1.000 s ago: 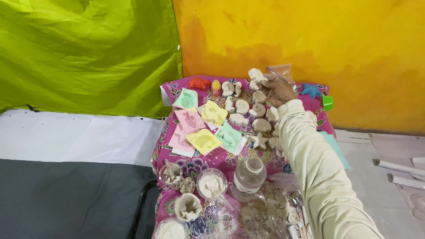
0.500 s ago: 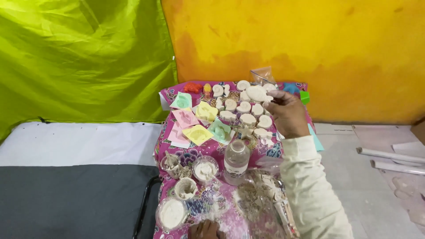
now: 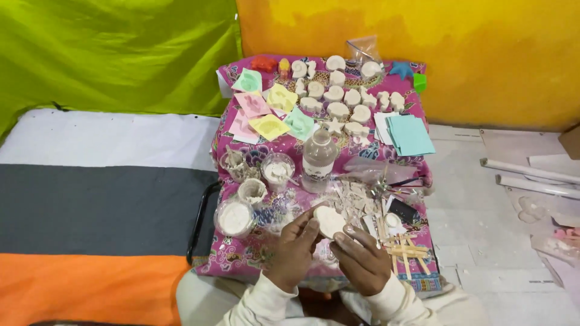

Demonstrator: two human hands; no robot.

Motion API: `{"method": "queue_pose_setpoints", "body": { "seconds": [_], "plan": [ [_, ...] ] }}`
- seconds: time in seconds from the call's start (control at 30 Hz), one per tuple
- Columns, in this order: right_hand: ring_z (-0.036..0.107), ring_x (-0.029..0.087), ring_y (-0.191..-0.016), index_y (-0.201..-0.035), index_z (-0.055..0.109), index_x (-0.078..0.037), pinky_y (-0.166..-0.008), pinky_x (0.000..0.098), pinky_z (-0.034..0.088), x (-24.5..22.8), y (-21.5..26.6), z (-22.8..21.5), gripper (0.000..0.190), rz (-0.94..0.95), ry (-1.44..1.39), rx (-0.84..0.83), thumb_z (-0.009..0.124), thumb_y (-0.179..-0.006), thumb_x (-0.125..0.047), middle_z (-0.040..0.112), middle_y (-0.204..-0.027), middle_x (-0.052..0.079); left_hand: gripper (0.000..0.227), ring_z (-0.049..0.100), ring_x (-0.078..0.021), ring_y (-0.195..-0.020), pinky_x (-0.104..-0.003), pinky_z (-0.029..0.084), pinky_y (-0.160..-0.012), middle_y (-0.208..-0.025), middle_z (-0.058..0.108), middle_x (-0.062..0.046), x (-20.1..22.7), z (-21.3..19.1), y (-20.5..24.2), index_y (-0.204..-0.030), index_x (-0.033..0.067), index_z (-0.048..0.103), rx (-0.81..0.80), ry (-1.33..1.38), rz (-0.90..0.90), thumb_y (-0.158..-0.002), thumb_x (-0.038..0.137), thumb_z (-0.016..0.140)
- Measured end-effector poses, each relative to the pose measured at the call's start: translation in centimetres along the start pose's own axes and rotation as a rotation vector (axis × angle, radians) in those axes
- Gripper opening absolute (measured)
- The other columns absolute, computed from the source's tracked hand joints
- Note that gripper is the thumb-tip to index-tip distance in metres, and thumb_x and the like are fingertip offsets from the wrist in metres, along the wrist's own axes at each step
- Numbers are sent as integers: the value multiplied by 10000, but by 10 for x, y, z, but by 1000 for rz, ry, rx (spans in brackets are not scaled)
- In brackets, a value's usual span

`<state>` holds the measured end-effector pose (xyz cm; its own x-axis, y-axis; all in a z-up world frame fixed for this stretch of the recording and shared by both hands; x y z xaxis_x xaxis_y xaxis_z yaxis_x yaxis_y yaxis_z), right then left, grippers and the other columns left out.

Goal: Sanding and cleaning the surfaces of small white molded toy components using sandpaper to remove imperfections.

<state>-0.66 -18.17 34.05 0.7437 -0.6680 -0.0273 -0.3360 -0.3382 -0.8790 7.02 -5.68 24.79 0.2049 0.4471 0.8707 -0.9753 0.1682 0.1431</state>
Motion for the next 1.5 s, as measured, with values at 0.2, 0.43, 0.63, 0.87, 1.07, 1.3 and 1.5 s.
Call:
{"method": "queue_pose_setpoints", "body": {
  "seconds": [0.2,0.43,0.63,0.87,1.07,1.3,1.5],
  "plan": [
    [776,241,-962,-947,761,-34,-937,381,635,-8,-9,-8,198,120,-117,-39,847,-769,-21,741,-1142,116,383,646,-262,-1126,-395,524,-1043,-1282,641,-195,-9,17,0,-1403,-78,526,-126,629,-82,-1051,69,487],
    [749,353,-1114,-1009,724,-1,-887,379,642,-6,28,6,355,332,-294,-93,897,-721,-118,735,-1196,166,507,627,-264,-1181,-374,481,-1015,-1366,656,-200,10,23,16,-1384,-73,592,22,454,-188,-1038,280,478],
    [611,167,-882,-1415,560,10,-798,286,559,48,63,23,827,1112,-804,157,797,-634,150,659,-1263,119,381,533,-99,-546,-247,468,-448,-786,656,-49,-14,6,17,-1002,-3,707,75,257,-331,-1065,350,579],
    [582,161,-859,-1303,651,58,-784,272,493,44,59,42,688,1207,-868,-23,862,-648,75,672,-1002,95,402,580,-170,-593,-293,509,-443,-854,695,-140,-18,1,18,-1039,-73,730,133,131,-403,-1001,318,646],
    [537,122,-654,-1214,742,67,-604,232,461,49,67,49,445,1429,-930,-4,782,-771,75,662,-750,80,337,511,-130,-554,-263,373,-441,-818,650,-86,-34,-14,15,-1029,-16,715,157,170,-469,-1029,302,604],
    [679,230,-554,-1126,772,69,-560,364,584,62,80,55,299,1369,-907,84,793,-840,-19,723,-732,241,268,692,-240,-589,-362,609,-572,-638,610,-86,-47,-19,14,-915,5,694,110,227,-576,-971,265,663],
    [663,234,-967,-1330,673,20,-858,444,616,60,83,57,364,1486,-910,144,601,-976,-19,730,-1201,248,424,772,-263,-813,-424,651,-748,-1039,772,-225,-23,-3,18,-1329,-99,643,-30,228,-377,-922,3,704]
  ]
}}
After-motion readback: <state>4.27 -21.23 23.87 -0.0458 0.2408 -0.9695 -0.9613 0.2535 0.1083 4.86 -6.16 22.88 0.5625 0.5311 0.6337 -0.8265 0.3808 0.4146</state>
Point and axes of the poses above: each hand's wrist, its own y-axis away from the middle knuckle, its own z-axis out of the palm, x = y × z, the point moved 10 cm from there along -y, towards the middle knuckle
